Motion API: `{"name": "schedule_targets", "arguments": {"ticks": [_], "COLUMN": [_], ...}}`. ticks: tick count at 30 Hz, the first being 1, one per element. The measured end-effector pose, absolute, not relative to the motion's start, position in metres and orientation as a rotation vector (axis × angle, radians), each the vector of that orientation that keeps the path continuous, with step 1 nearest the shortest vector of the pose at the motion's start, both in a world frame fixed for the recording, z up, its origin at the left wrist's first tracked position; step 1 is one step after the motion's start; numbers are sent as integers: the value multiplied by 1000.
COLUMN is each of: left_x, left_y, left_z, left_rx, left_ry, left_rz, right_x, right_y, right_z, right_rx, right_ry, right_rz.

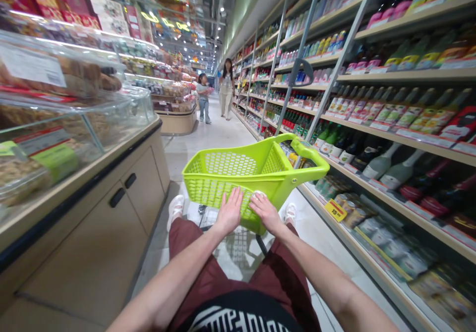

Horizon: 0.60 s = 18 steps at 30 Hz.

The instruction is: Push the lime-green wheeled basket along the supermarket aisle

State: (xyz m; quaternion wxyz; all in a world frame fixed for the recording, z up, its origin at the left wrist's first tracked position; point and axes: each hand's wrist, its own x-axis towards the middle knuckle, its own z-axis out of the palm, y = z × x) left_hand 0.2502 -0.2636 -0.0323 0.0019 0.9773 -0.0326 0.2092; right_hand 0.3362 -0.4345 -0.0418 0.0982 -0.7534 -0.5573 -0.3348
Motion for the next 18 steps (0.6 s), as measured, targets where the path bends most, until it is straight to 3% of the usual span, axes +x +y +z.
{"name": "schedule_targets", "arguments": {"ticks": [7,15,18], "left_x": [246,234,231], "left_y": [-243,-223,-213], "left_z": [-41,-51,-53], "left_rx": [3054,3032,3022], "left_ry": [-7,41,96], "left_rz": [631,601,569], "right_x": [353,337,331], "right_y": [-393,-375,-362], "right_z": [18,-53,-50], "right_rx": [-2193,-2246,-2237], "right_ry": [-1517,-1809,-1874], "right_rz": [-1045,-854,-791]}}
